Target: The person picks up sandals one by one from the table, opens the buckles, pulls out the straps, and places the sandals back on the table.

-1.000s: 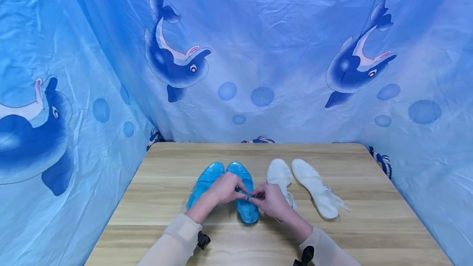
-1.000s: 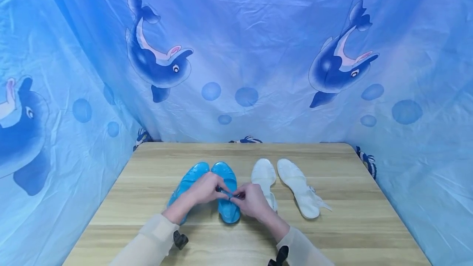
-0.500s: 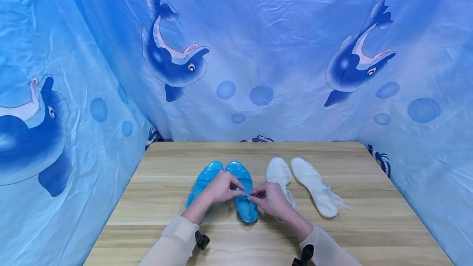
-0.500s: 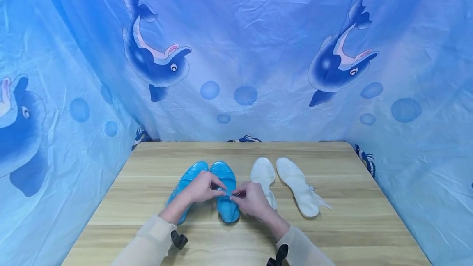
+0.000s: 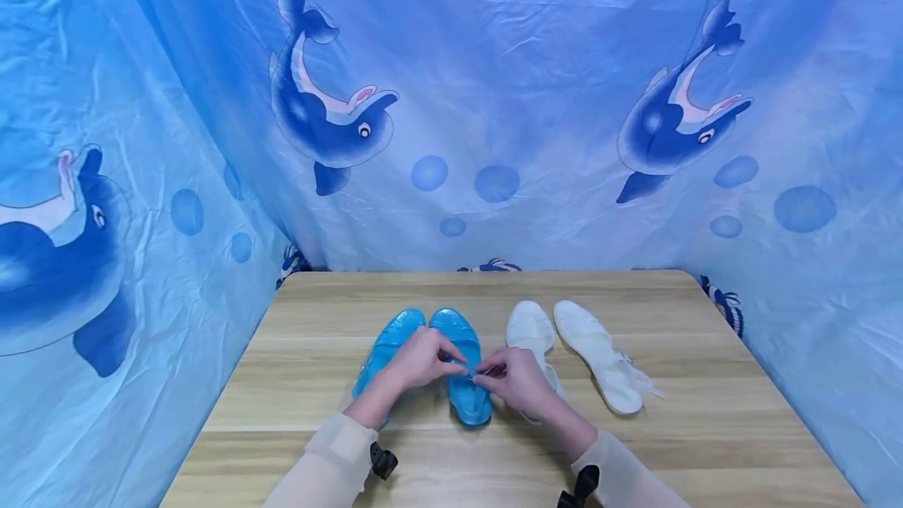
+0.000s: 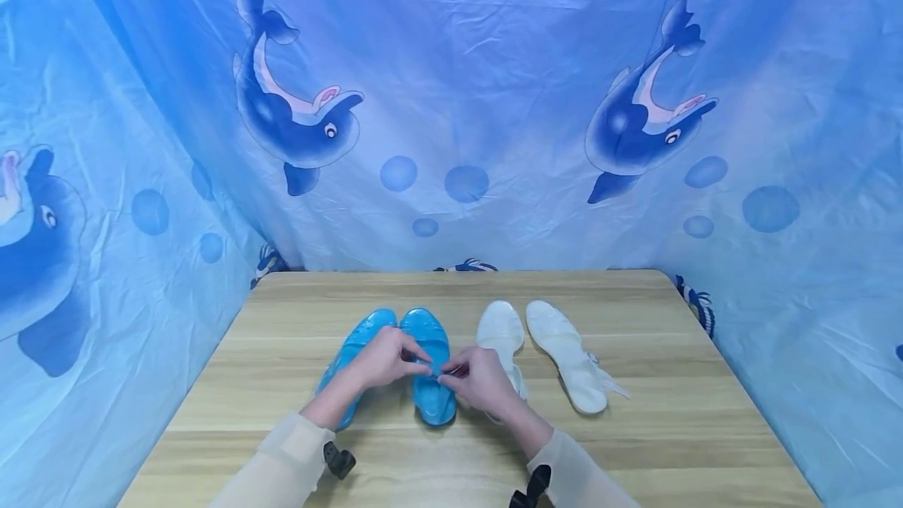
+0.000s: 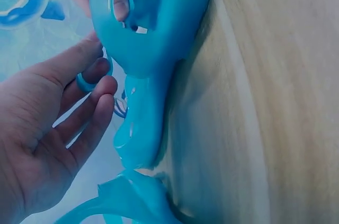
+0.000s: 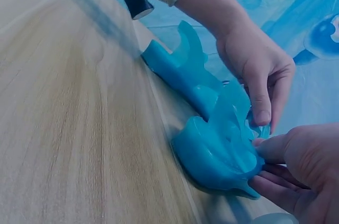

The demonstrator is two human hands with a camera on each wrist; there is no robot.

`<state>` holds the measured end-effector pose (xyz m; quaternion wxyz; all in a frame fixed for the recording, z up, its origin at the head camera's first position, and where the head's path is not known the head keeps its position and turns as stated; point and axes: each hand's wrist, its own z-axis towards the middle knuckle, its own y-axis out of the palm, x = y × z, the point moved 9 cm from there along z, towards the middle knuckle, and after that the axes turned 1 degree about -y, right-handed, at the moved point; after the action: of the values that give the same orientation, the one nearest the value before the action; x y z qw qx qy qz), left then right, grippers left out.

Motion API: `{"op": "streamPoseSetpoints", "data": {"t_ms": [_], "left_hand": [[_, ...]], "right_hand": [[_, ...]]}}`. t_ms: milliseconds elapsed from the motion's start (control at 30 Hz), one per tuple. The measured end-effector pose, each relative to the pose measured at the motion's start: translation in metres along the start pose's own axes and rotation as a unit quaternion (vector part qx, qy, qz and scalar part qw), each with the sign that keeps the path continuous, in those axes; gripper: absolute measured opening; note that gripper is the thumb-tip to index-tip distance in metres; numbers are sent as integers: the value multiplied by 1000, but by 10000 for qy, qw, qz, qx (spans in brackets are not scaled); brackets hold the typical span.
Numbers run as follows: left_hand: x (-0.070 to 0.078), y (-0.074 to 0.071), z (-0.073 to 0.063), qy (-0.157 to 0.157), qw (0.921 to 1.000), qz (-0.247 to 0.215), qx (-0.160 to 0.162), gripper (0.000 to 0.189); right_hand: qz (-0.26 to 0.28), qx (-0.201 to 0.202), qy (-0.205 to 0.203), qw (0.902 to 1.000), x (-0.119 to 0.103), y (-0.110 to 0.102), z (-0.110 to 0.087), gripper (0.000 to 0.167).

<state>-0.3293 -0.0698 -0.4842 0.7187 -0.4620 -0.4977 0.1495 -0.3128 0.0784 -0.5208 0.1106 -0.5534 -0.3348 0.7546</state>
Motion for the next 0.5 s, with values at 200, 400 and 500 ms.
{"op": "streamPoseSetpoints", "data": {"t_ms": [200,400,500], "left_hand": [[-6,1,-4,9,9988,-477,113,13],[-11,2,-5,-92,9964,-805,231,13],[-11,3,-6,-142,9959,-862,230,13]], "right_hand": [[30,38,-84,10000,0,-1,0,13],[-29,22,-157,9999,0,-2,1,12],[-70,-14,-186,9998,-1,-2,2,12]]}}
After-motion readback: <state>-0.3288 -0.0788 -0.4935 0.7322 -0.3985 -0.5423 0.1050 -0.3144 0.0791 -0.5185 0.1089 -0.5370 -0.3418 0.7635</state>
